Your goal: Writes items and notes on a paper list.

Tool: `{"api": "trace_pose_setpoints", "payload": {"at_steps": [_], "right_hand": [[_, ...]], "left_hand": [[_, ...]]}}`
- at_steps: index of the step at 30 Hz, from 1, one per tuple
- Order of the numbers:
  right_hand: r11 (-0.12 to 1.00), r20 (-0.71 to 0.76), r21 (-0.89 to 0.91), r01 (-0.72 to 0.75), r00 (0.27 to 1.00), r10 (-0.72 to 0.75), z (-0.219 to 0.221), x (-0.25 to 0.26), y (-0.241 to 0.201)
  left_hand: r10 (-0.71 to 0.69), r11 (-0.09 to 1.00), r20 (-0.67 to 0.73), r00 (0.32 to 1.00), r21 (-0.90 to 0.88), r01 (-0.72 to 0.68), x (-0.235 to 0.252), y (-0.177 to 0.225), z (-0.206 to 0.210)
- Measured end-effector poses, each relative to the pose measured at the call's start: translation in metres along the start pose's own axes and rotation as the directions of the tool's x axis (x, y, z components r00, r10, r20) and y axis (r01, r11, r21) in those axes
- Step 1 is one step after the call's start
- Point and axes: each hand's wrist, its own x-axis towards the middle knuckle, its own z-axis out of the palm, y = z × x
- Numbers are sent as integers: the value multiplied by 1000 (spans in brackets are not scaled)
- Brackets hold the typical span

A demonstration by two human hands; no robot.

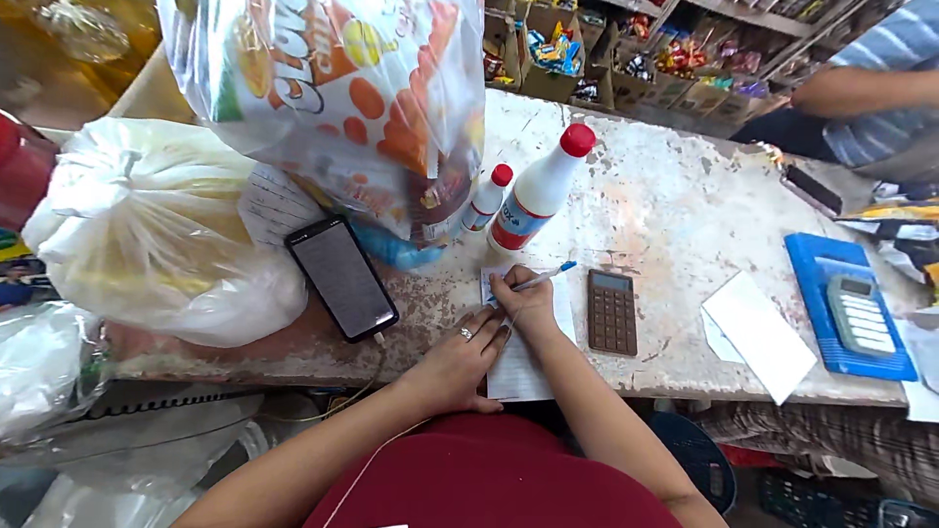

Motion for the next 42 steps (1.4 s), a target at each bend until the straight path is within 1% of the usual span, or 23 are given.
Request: {"api": "trace_pose_setpoints", "payload": {"at_steps": [3,9,16,21,25,30,33,38,42], "right_hand": [[1000,1,-22,-17,1000,17,0,2,1],[998,3,-56,-10,1000,10,1,3,0],[1000,32,-26,13,999,-12,0,4,4],[999,-38,-13,-44,998,43,-4,1,-4],[1000,-4,-26,-10,1000,10,-5,5,4],[1000,8,-16,0,1000,0,-3,4,4],[997,18,-83,0,1000,2,-4,3,2],[990,6,-141,-20,1000,21,-4,3,-1],[990,1,-136,-26,1000,27,-4,1,-3]], "left_hand": [[3,1000,33,999,-8,-3,-1,-2,0],[6,1000,30,1000,17,-6,-2,-2,-1],[13,999,21,1000,48,-14,-2,-3,1],[1,999,16,1000,48,-2,-2,-2,1],[3,999,11,1000,53,-4,-3,-3,2],[0,999,14,1000,51,-1,-3,-2,1],[3,1000,-2,1000,18,-3,-3,-2,1],[-2,1000,13,1000,25,2,-3,-2,1],[-2,1000,3,1000,26,2,-3,-3,2]]}}
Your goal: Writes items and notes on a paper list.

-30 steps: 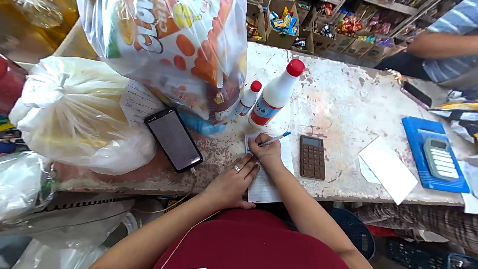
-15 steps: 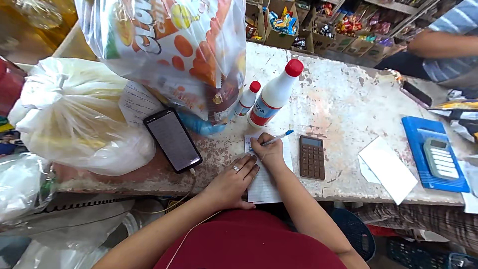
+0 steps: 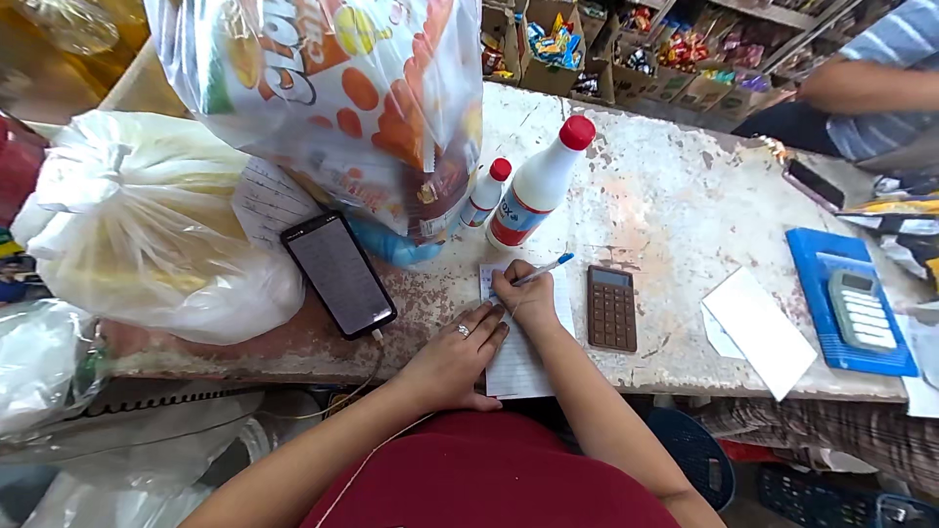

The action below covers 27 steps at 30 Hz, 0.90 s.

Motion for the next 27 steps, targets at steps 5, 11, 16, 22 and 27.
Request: {"api": "trace_pose_setpoints", "payload": {"at_steps": [5,11,16,22,27], "right_hand": [[1000,-4,22,14,1000,-14,-1,5,4],[1000,0,9,14,1000,-14,0,5,6],[998,17,14,58,998,-58,1,4,10],[999,55,28,39,998,-41,-5,0,11],[998,30,56,31,999,-33,-4,0,12]], "left_hand": [[-3,1000,22,1000,-7,3,1,0,-2],[-4,1000,17,1000,16,4,1,0,-2],[-13,1000,37,999,16,13,3,0,-2],[-15,1000,35,999,14,14,3,1,-1],[-22,999,36,999,24,21,3,1,-2]]}}
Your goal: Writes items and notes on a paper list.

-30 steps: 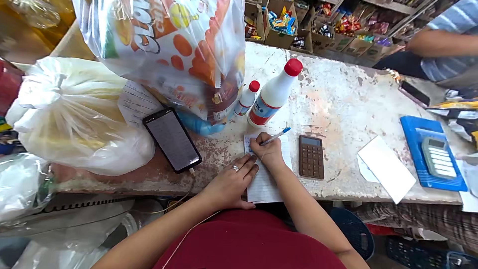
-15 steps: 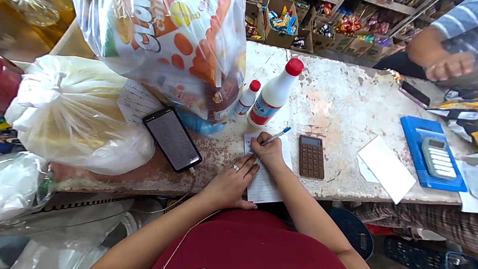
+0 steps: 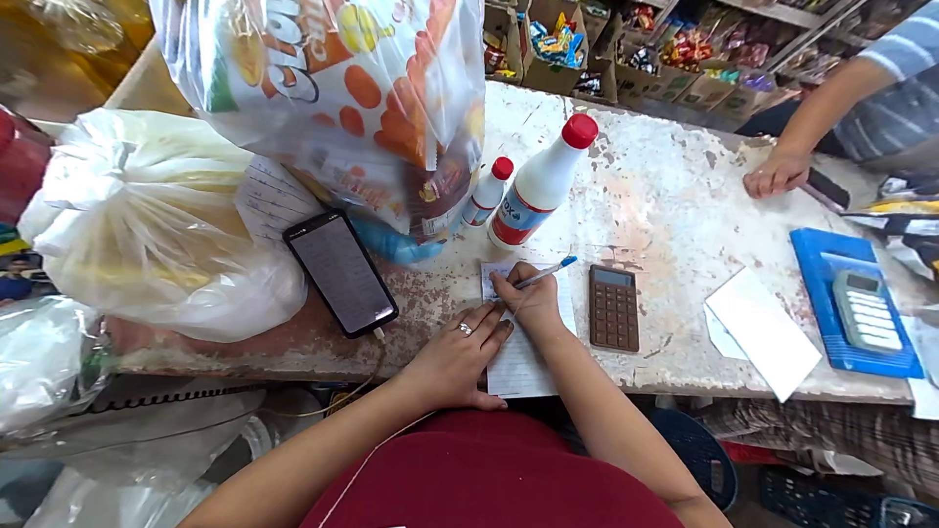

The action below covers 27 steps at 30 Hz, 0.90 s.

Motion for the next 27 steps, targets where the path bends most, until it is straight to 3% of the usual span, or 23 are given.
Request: {"api": "trace_pose_setpoints", "payload": {"at_steps": [5,27], "right_hand": [[992,-52,122,-18,998,24,-4,4,0],[998,-57,55,12,998,-9,-1,1,-2]], "left_hand": [[-12,1000,22,1000,12,12,1,1,-2],[-15,1000,8,1000,12,15,0,1,-1]]}}
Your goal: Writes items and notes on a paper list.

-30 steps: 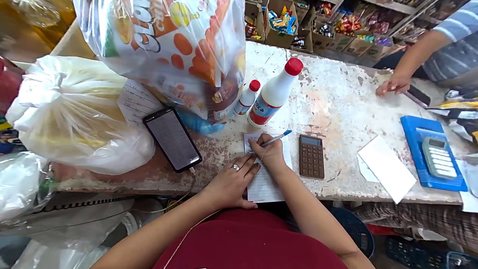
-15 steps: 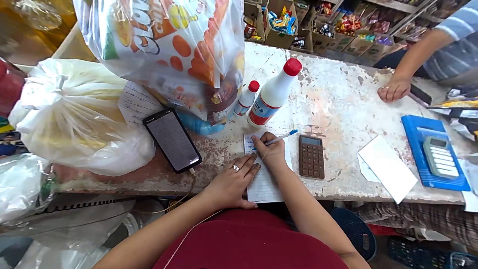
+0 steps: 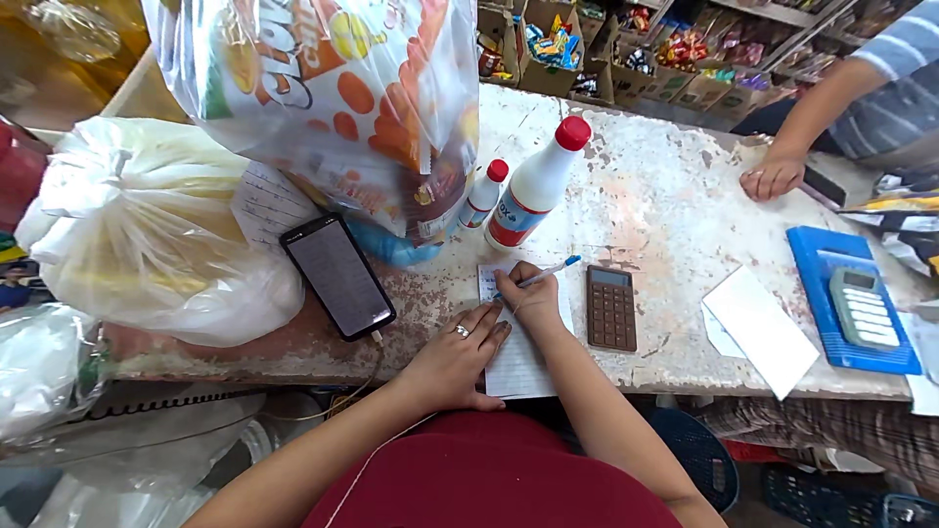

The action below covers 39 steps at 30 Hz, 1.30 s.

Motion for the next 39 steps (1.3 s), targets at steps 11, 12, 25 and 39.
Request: {"api": "trace_pose_setpoints", "payload": {"at_steps": [11,12,25,39], "right_hand": [[999,-20,20,31,999,-31,1,1,5],[999,-20,19,36,999,-36,1,2,5],[1000,-5,4,-4,1000,5,2,-1,-1],[999,6,-27,-29,1000,29,1,-1,-4]], "left_hand": [[-1,1000,3,1000,16,1,1,0,1],[0,1000,2,1000,17,0,1,0,1],[13,1000,-33,999,16,-12,-1,-1,2],[9,1000,-26,1000,17,-9,-1,0,1]]}}
